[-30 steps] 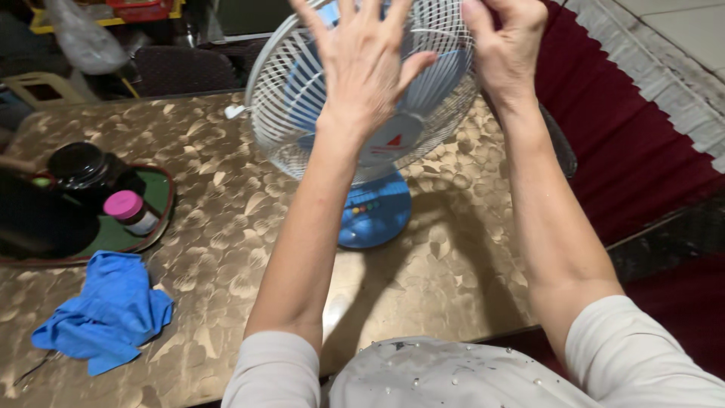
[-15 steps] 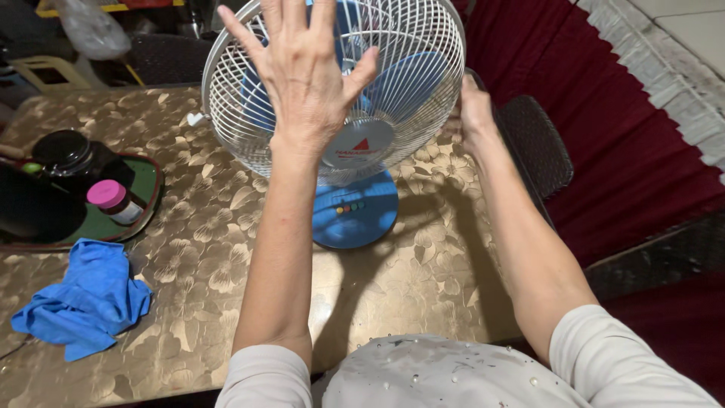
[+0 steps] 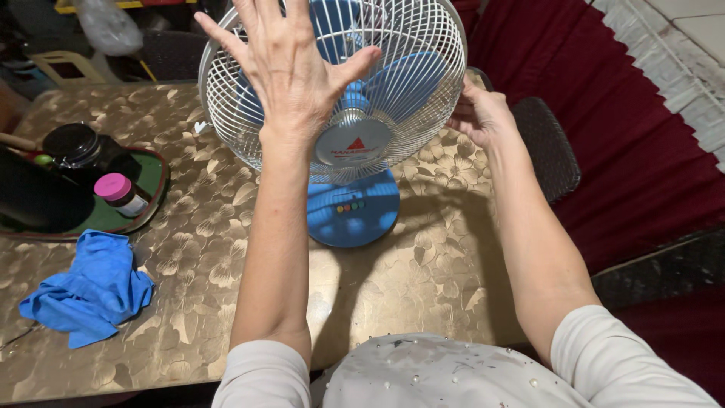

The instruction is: The person disassembles a blue table fan by removing the front grille, unscrewing the blade nut, detaching the fan blades, and removing the rear grille. The components are placed on the table.

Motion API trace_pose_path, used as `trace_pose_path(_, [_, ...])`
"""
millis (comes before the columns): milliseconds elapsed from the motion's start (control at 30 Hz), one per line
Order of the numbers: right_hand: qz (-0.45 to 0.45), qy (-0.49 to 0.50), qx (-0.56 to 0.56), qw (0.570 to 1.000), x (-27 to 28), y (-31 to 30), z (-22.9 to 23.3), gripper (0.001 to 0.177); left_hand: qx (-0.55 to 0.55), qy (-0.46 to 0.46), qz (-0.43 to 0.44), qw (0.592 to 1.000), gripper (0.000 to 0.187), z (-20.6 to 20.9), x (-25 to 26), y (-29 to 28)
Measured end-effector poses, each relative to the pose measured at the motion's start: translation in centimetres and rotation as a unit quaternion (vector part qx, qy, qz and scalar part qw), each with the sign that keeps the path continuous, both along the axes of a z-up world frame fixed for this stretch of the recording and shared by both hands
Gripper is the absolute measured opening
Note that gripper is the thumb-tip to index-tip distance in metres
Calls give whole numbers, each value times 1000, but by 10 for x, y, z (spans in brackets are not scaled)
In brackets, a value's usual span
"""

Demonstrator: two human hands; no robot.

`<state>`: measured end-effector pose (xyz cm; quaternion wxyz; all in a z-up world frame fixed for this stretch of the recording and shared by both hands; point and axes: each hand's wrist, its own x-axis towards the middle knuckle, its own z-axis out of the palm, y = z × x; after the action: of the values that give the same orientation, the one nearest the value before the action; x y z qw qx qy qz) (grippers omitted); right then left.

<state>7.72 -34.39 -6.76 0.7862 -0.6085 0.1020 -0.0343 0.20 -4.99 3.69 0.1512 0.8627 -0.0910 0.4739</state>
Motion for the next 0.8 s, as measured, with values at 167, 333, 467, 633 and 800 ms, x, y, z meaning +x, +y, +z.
trace_pose_path(167, [-33, 16, 5, 999, -1, -6, -1, 39, 20, -29, -4, 999, 108, -8, 9, -1])
trace_pose_path(333, [27, -21, 111, 993, 13, -7, -31, 17, 17, -10, -12, 1000, 109, -10, 10, 5])
trace_pose_path(467, [87, -80, 173, 978, 26, -12, -52, 11, 16, -23, -19, 999, 106, -8, 6, 7])
trace_pose_path(633, [122, -132, 150, 972, 33, -22, -51, 18, 11, -24, -21, 999, 104, -9, 5, 8])
trace_pose_path(800, [139, -102, 337, 926, 35, -12, -48, 21, 5, -44, -28, 999, 101, -12, 9, 8])
